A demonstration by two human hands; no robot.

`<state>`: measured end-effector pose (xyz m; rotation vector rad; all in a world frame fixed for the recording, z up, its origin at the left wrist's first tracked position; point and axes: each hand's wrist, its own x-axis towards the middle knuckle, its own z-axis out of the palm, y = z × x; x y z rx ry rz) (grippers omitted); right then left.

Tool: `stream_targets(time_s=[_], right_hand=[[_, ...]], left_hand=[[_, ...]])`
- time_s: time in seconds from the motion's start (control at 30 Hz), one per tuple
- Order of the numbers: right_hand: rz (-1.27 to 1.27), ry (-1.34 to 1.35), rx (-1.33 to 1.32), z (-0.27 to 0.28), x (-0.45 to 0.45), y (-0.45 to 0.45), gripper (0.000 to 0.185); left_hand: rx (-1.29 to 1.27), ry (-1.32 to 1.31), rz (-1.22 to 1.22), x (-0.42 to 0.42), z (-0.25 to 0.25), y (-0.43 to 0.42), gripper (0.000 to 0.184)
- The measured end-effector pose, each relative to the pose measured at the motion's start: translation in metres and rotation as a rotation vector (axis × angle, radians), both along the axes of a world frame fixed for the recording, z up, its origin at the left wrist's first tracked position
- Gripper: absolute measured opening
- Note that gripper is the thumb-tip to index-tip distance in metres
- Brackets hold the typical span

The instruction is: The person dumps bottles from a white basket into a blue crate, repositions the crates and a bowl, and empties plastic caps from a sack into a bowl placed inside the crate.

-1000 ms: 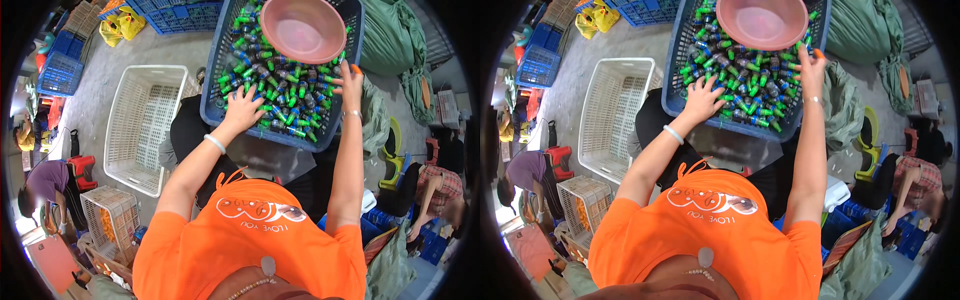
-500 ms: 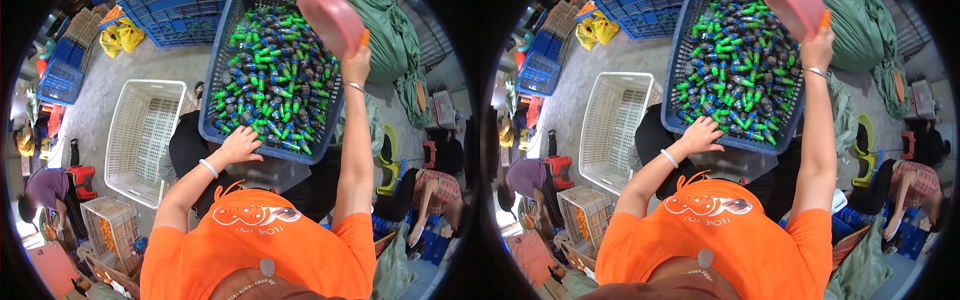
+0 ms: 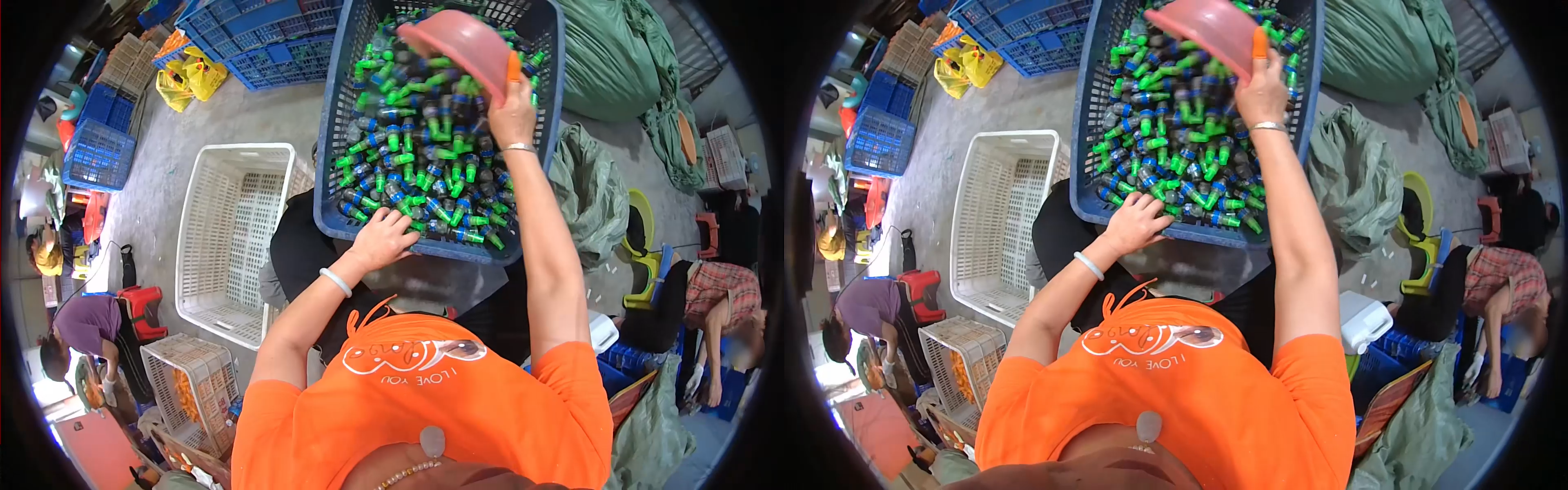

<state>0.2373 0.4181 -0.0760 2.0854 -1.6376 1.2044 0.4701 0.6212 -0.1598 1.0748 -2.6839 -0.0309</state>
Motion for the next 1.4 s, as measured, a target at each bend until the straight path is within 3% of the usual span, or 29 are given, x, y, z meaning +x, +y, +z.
stream_targets(time_s=[0.2, 0.3, 0.37, 0.5, 0.57, 0.63, 0.67, 0.73, 0.77, 0.87, 1.0, 1.07, 1.13, 1.17, 1.27, 1.37, 1.4], right_hand=[[0.000, 0.146, 0.237, -0.028, 0.025, 0.038, 0.079], [0.007, 0.171, 0.206, -0.024, 0.022, 0.058, 0.081], [0.116, 0.206, -0.014, -0.019, 0.014, 0.061, 0.073], [0.052, 0.163, -0.214, 0.028, -0.017, 0.070, 0.070], [0.061, -0.222, -0.235, 0.062, -0.035, 0.087, 0.054], [-0.044, 0.102, -0.641, 0.084, -0.074, 0.088, 0.049], [-0.084, 0.106, -0.596, 0.080, -0.104, 0.080, 0.047], [-0.039, -0.397, -0.246, 0.078, -0.114, 0.087, 0.049], [0.057, -0.882, 0.083, 0.084, -0.108, 0.102, 0.052], [0.208, -1.153, 0.211, 0.072, -0.105, 0.081, 0.050], [0.280, -1.201, 0.516, 0.055, -0.088, 0.060, 0.052], [0.339, -1.170, 0.567, 0.038, -0.070, 0.058, 0.053], [0.480, -0.965, 0.462, -0.007, -0.054, 0.028, 0.046], [0.409, -1.098, 0.803, 0.014, -0.047, 0.054, 0.039], [0.368, -1.020, 0.845, 0.012, -0.074, 0.057, 0.045], [0.064, -0.323, 0.159, -0.011, -0.154, 0.045, 0.061], [-0.215, -0.146, 0.173, -0.020, -0.185, 0.048, 0.067]], left_hand=[[-0.059, 0.074, -0.018, -0.004, 0.003, -0.001, 0.035], [-0.039, 0.077, -0.018, -0.009, 0.000, 0.006, 0.034], [-0.053, 0.083, -0.015, -0.009, -0.001, 0.004, 0.034], [-0.057, 0.078, 0.010, -0.010, -0.001, 0.007, 0.034], [-0.054, 0.074, 0.024, -0.013, -0.003, 0.008, 0.035], [-0.071, 0.091, 0.012, -0.014, -0.005, 0.006, 0.032], [-0.083, 0.092, 0.027, -0.010, -0.005, 0.007, 0.031], [-0.080, 0.074, 0.054, -0.007, -0.005, 0.008, 0.033], [-0.077, 0.068, 0.046, -0.009, -0.005, 0.007, 0.034], [-0.069, 0.053, 0.054, -0.010, -0.004, 0.006, 0.038], [-0.034, 0.187, 0.117, -0.009, 0.003, 0.009, 0.042], [0.005, 0.404, 0.191, -0.009, 0.008, 0.004, 0.045], [-0.108, 0.567, 0.375, -0.023, 0.025, -0.006, 0.049], [-0.170, 0.566, 0.398, -0.033, 0.032, -0.016, 0.054], [-0.210, 0.545, 0.444, -0.054, 0.050, -0.049, 0.066], [-0.240, 0.382, 0.432, -0.057, 0.055, -0.059, 0.066], [-0.268, 0.293, 0.442, -0.058, 0.056, -0.062, 0.067]])
